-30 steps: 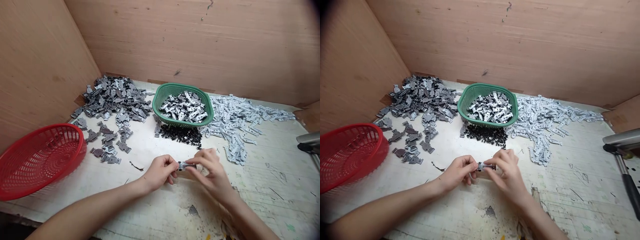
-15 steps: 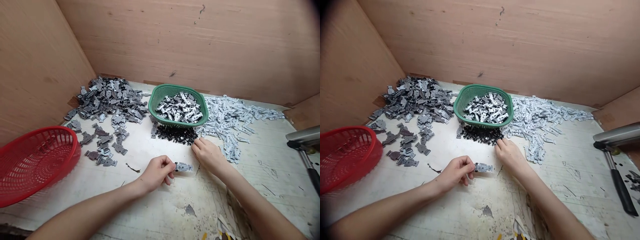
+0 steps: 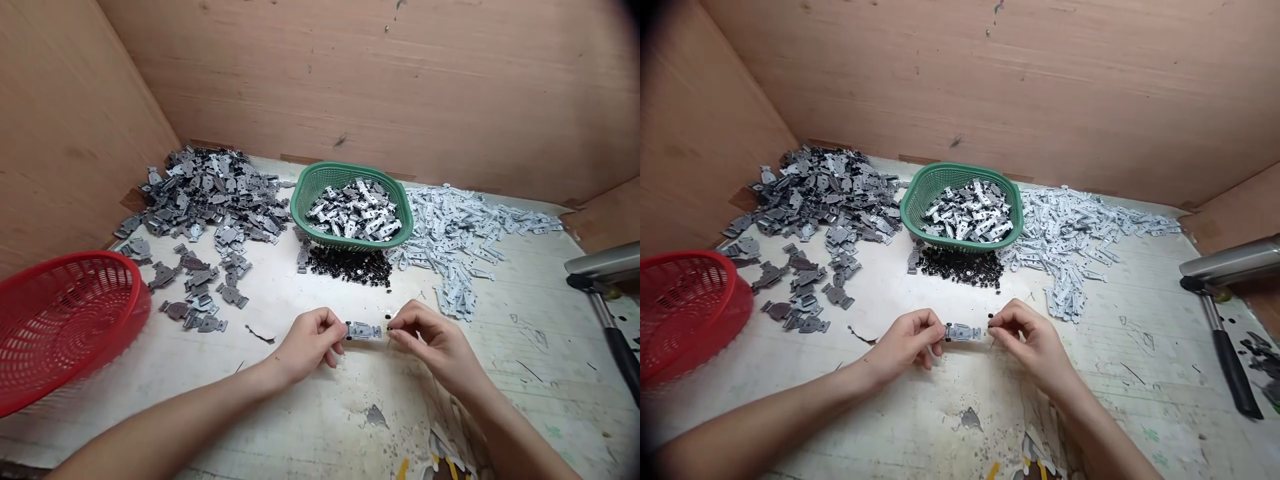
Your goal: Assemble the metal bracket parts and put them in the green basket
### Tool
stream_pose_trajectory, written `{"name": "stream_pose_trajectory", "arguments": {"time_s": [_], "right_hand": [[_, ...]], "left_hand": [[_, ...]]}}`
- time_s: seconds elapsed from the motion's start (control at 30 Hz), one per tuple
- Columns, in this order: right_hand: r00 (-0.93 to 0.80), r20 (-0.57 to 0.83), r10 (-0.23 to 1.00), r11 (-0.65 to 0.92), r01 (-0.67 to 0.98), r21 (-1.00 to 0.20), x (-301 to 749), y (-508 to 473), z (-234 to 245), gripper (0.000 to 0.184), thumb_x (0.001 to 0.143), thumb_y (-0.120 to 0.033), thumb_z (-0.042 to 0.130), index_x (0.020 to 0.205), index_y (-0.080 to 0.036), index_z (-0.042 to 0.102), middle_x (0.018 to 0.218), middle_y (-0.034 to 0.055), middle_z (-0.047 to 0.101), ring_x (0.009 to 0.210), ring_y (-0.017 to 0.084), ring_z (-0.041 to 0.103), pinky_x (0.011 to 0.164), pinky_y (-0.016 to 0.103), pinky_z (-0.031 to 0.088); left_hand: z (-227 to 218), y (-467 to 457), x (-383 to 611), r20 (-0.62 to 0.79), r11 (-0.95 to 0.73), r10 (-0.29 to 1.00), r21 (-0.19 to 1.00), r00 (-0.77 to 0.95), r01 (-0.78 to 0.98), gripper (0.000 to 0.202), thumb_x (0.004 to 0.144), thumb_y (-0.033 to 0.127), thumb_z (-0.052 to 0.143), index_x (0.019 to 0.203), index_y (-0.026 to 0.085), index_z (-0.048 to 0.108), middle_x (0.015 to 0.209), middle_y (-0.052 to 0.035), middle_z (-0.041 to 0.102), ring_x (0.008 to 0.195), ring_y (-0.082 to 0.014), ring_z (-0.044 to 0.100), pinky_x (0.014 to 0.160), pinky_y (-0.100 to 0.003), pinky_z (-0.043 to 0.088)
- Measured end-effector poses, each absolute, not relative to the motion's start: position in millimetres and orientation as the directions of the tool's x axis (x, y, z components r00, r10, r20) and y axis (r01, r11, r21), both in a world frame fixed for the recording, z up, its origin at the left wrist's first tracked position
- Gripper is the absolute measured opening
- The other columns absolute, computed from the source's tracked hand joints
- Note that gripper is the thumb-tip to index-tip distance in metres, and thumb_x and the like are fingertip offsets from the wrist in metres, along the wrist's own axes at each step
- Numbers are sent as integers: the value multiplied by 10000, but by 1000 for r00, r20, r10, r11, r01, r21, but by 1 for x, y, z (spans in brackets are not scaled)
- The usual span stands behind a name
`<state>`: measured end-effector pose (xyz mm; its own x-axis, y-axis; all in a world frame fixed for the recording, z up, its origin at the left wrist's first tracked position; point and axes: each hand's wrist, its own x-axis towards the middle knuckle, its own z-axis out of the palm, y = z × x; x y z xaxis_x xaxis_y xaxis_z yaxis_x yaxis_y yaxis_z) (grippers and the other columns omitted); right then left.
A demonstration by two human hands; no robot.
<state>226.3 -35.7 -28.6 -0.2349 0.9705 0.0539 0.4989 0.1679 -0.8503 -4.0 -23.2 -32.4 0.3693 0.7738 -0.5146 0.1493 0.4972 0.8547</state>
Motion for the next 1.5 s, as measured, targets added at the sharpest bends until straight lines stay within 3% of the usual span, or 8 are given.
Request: {"name": "stream_pose_trajectory", "arguments": {"time_s": [0.17,0.47,1.03,1.23,1.5], "right_hand": [[-247,119,962,222,448,-866,214,-50,-31,88,857,-248,549,845,-211,628,778,39,558,648,147,525,540,275,426],[-287,76,955,198,425,-883,206,-52,-35,117,876,-232,509,861,-216,624,813,48,549,732,169,551,594,288,451],[-261,68,963,179,433,-883,203,-54,-37,43,845,-214,538,876,-206,566,797,32,515,674,153,508,582,280,426],[-270,69,960,188,442,-877,205,-53,-36,94,834,-224,570,925,-210,556,805,29,496,663,145,490,561,268,423],[-325,144,935,310,548,-777,221,-51,-26,135,849,-264,556,978,-232,578,847,49,527,686,163,531,569,299,485]], "left_hand": [[-33,-23,-3,-507,489,779,860,369,150,285,771,430,566,715,163,482,605,9,600,407,-67,517,440,-186,370],[-29,-24,-3,-509,487,777,859,371,157,278,778,419,559,709,159,486,612,1,603,419,-70,521,446,-191,392],[-28,-23,-2,-479,473,786,873,390,120,299,752,435,592,694,158,493,597,6,585,427,-70,506,462,-206,424],[-32,-23,-3,-478,471,782,873,400,122,303,762,441,585,708,157,494,608,5,587,436,-70,516,464,-202,422],[-30,-23,-4,-498,483,775,864,389,144,298,761,442,583,710,161,496,609,4,600,430,-75,525,464,-201,409]]}}
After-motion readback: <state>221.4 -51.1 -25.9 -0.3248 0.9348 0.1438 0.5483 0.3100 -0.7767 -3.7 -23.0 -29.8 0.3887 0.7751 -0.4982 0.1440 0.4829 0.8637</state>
